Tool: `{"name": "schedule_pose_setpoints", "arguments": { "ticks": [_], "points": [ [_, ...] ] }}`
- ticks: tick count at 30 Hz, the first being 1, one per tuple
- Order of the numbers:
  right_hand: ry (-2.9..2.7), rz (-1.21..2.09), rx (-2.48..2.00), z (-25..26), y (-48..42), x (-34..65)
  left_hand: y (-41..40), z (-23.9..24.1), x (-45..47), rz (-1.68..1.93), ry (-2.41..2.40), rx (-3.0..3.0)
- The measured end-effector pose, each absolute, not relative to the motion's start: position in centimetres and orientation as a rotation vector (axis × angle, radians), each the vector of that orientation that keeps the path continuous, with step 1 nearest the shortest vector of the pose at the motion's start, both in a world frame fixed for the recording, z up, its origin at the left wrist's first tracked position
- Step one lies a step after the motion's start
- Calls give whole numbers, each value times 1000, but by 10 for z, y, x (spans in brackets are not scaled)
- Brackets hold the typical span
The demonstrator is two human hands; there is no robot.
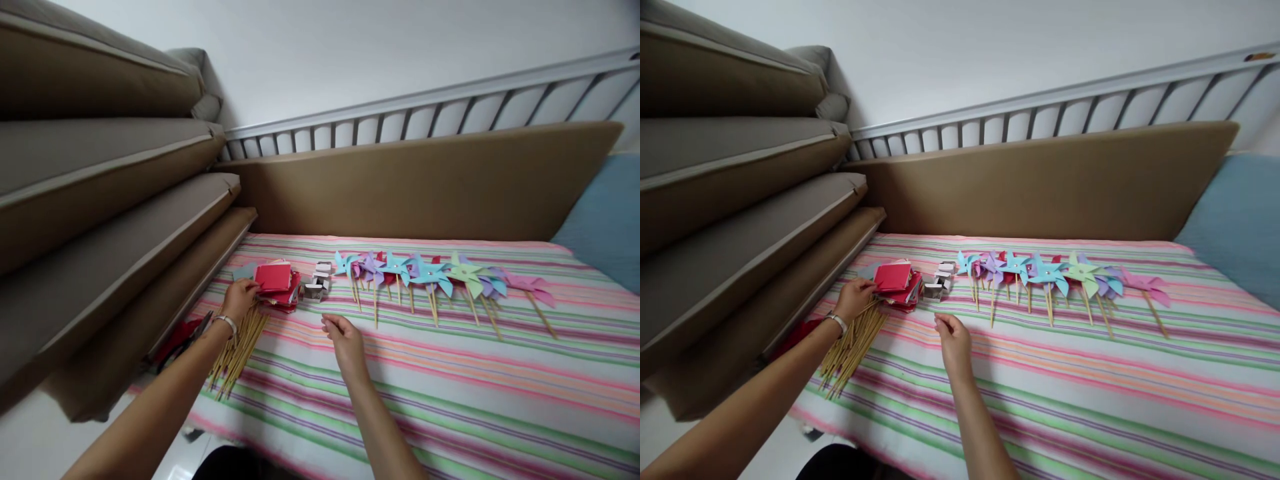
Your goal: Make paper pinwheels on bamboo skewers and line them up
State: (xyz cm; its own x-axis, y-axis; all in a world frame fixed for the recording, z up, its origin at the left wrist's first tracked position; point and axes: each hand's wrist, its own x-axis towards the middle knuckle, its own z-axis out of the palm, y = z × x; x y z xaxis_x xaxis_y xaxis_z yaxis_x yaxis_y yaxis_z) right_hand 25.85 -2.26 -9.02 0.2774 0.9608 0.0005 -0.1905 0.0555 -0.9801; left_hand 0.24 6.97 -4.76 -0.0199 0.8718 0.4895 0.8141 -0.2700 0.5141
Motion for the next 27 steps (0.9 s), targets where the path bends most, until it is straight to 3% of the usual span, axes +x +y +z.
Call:
{"name": "schedule_pose_setpoints", "arguments": {
  "ticks": [9, 16, 21, 27],
  "points": [
    [-847, 1144, -1078, -78, -29, 249, 38, -10, 40, 1536, 1942, 2160],
    [-505, 1715, -651, -55, -34, 249, -8, -53, 101, 1724, 1584, 2412],
    [-458, 1653, -655, -54, -28, 257, -15, -82, 117, 1631, 1414, 2485],
    [-403, 1570, -718, -58, -26, 262, -8, -81, 120, 1551, 1315, 2424]
  ]
}}
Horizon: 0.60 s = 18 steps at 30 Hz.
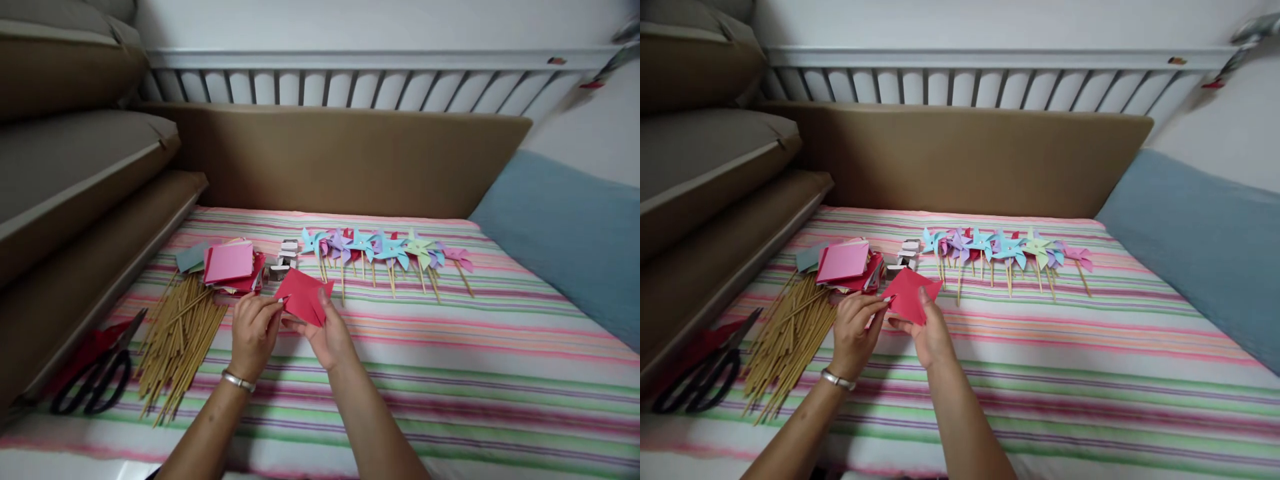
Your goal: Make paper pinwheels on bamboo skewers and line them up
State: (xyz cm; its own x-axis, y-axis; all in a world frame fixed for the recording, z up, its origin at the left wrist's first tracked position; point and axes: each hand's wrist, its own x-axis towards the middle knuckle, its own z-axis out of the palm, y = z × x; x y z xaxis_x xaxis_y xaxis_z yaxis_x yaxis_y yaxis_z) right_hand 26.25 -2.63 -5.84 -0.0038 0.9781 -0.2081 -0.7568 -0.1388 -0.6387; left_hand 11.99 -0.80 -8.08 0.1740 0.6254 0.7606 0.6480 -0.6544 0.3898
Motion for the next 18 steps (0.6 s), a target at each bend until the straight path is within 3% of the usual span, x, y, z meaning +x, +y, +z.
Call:
{"name": "schedule_pose_setpoints", "arguments": {
  "ticks": [5, 9, 13, 18],
  "points": [
    [-420, 1389, -866, -67, -24, 258, -7, -79, 130, -1942, -1607, -2422],
    [-435, 1312, -905, -69, -24, 251, -4, -81, 139, -2687, -2141, -2191],
    [-438, 1298, -920, -67, -25, 247, -4, -75, 140, -3306, -2258, -2035],
    [-467, 1310, -925, -69, -23, 245, -6, -69, 137, -3469, -2251, -2006]
  ]
}}
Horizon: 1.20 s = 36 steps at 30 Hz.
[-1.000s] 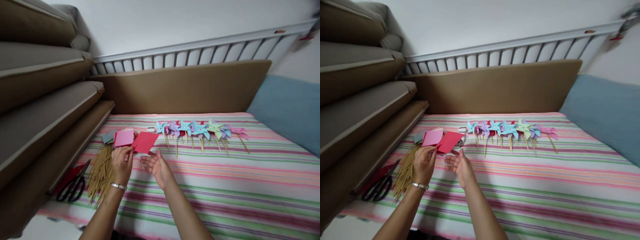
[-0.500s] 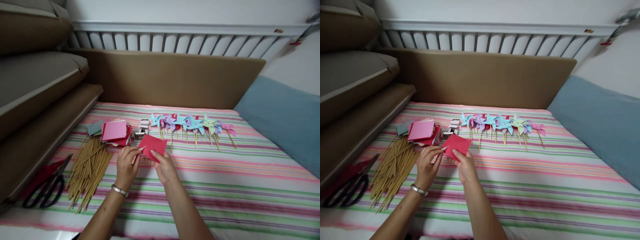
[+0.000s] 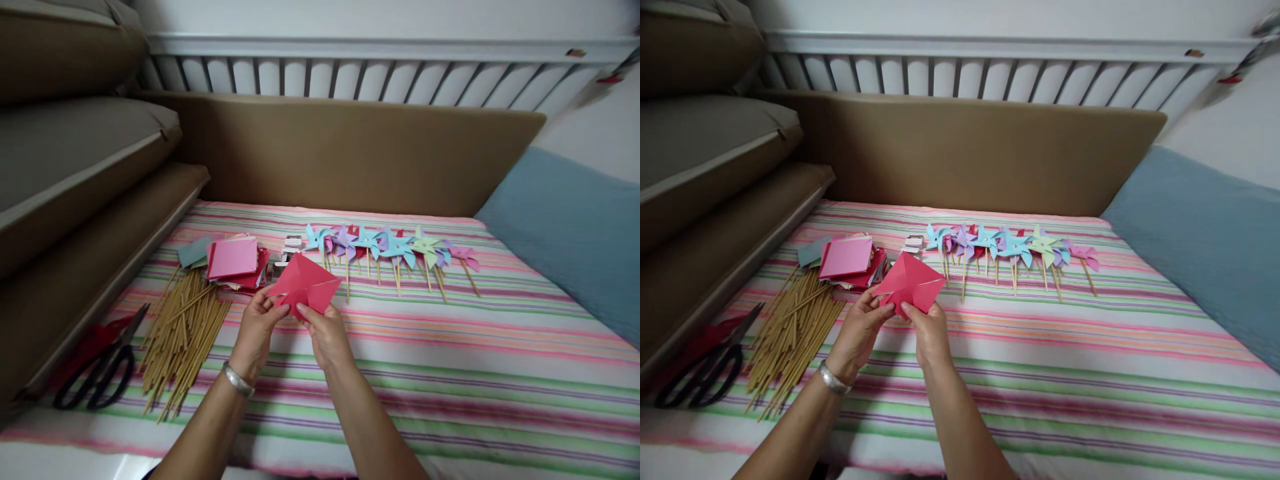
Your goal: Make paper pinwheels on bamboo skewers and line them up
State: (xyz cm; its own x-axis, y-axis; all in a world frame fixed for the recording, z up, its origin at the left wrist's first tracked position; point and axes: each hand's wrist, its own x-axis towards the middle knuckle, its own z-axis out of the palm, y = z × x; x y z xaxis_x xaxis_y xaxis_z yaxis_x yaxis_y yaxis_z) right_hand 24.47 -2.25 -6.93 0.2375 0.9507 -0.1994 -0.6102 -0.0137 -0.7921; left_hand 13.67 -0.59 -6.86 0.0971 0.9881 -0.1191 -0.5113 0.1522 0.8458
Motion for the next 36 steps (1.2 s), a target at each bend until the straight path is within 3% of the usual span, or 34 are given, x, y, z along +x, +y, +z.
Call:
{"name": "schedule_pose_setpoints", "arguments": {
  "ticks": [36],
  "points": [
    [-437, 1279, -893, -78, -21, 242, -10, -70, 134, 1161, 755, 798]
  ]
}}
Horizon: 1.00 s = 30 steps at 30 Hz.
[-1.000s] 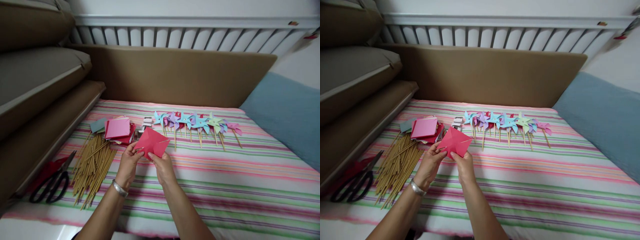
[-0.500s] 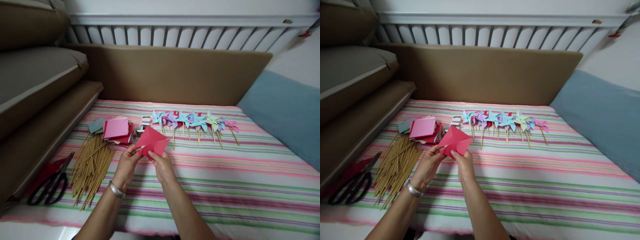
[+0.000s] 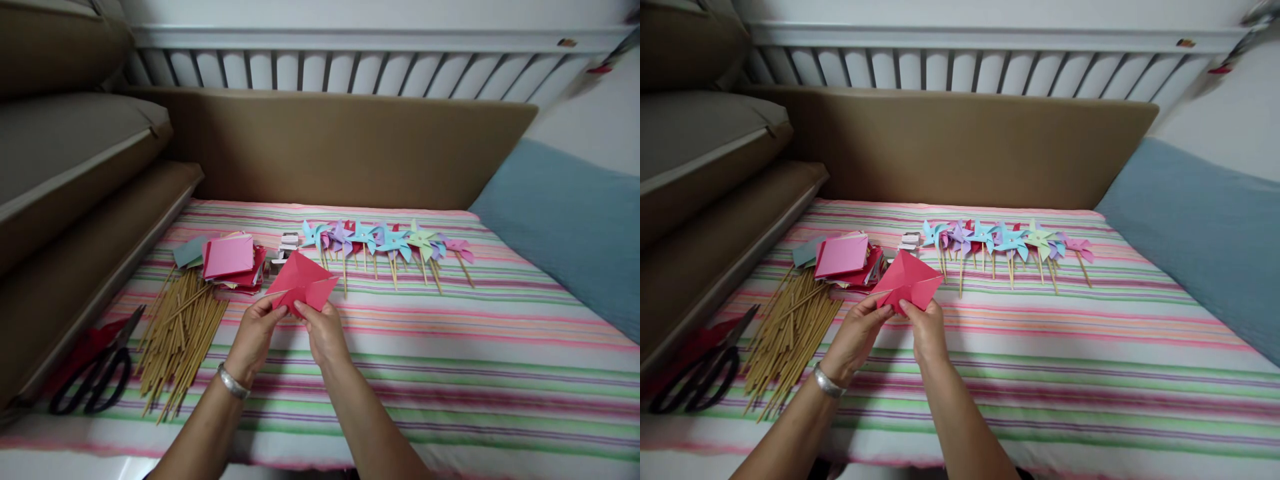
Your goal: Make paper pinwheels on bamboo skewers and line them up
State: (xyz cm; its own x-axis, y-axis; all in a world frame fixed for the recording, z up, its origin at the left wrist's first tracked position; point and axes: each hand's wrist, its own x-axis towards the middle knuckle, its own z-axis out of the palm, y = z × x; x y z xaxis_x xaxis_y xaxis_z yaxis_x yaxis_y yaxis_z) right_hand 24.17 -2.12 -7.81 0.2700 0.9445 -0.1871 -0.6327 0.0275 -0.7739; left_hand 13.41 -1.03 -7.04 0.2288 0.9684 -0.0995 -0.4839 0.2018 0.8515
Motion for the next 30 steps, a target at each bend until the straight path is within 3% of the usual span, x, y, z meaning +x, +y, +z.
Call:
{"name": "schedule_pose_setpoints", "arguments": {
  "ticks": [21, 30],
  "points": [
    [-393, 1255, -884, -75, -19, 245, -11, -73, 133, 1177, 838, 798],
    [-385, 1251, -936, -78, -20, 245, -5, -84, 119, 1316, 1067, 1252]
  ]
}}
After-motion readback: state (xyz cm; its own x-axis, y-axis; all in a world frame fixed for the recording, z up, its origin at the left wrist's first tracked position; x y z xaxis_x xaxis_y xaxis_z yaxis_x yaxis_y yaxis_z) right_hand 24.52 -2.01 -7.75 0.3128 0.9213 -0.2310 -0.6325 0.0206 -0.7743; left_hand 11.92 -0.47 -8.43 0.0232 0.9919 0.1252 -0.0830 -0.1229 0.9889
